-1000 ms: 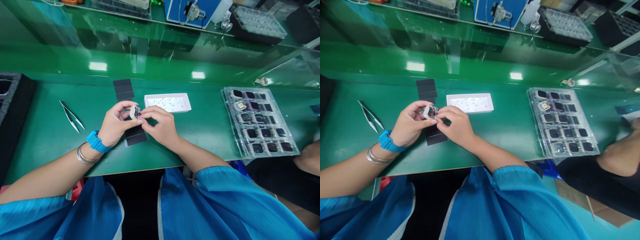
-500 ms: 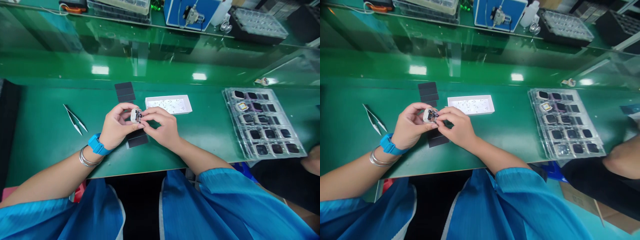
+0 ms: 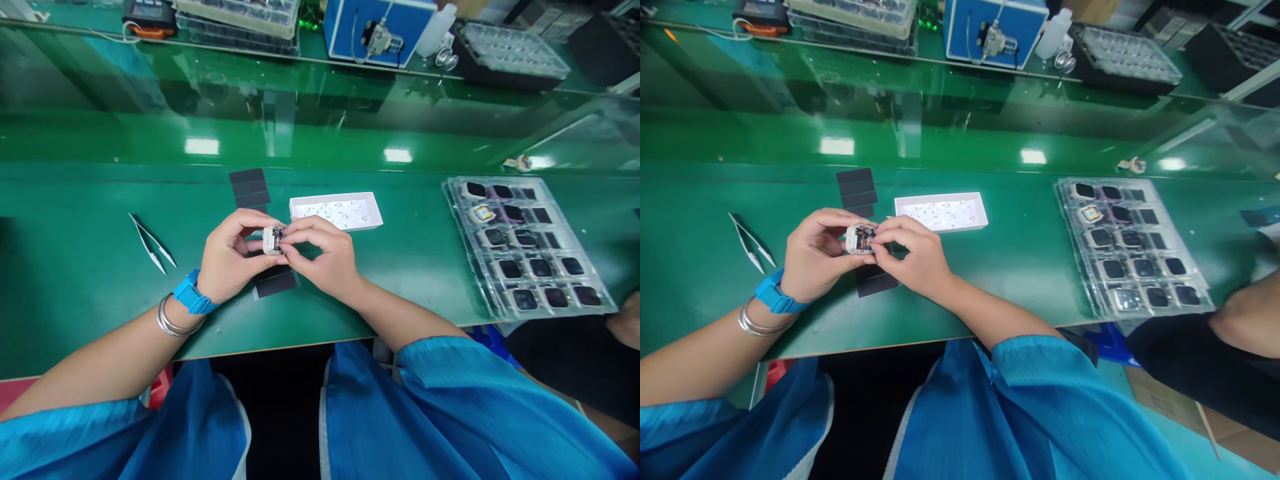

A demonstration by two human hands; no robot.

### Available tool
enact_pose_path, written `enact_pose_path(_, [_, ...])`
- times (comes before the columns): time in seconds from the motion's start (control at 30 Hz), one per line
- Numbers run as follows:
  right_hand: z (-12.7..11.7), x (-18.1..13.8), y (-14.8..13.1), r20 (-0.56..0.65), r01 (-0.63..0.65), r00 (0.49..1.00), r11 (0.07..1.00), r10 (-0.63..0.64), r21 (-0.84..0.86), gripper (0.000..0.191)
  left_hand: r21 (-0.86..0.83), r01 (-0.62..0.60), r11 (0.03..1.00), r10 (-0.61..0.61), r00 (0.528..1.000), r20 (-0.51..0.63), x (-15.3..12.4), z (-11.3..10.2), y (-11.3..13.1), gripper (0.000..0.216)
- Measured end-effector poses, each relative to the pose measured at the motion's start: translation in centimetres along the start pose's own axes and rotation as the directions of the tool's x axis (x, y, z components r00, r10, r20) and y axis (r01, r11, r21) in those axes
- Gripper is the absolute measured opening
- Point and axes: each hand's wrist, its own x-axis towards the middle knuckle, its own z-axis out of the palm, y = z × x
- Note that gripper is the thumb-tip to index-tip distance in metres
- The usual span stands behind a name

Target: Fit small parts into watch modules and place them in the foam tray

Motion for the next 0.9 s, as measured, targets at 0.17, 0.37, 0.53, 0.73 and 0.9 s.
enact_pose_path(0.17, [-0.13, 0.1, 0.21, 0.034, -0.047, 0.998, 0.999, 0.046, 0.009, 0.007, 0.073, -0.037, 0.997, 0.031, 0.997, 0.076, 0.07, -0.52, -0.32, 0.053])
enact_pose_path(0.37, [0.04, -0.11, 0.6, 0.075, -0.076, 0.994, 0.997, 0.079, -0.034, 0.007, 0.321, -0.226, 0.92, 0.168, 0.966, 0.197, 0.3, -0.63, 0.19, 0.029])
enact_pose_path(0.53, [0.32, -0.28, 0.67, 0.111, -0.146, 0.981, 0.983, 0.158, -0.109, 0.007, 0.462, -0.29, 0.838, 0.179, 0.946, 0.27, 0.26, -0.5, 0.24, 0.023])
enact_pose_path(0.73, [0.3, -0.04, 0.68, 0.142, -0.212, 0.963, 0.969, 0.229, -0.126, 0.009, 0.468, -0.262, 0.844, 0.158, 0.956, 0.249, 0.13, -0.3, 0.03, 0.024])
enact_pose_path(0.9, [0.21, 0.07, 0.69, 0.14, -0.225, 0.962, 0.971, 0.235, -0.079, 0.009, 0.384, -0.195, 0.903, 0.118, 0.97, 0.214, 0.05, -0.18, 0.01, 0.022])
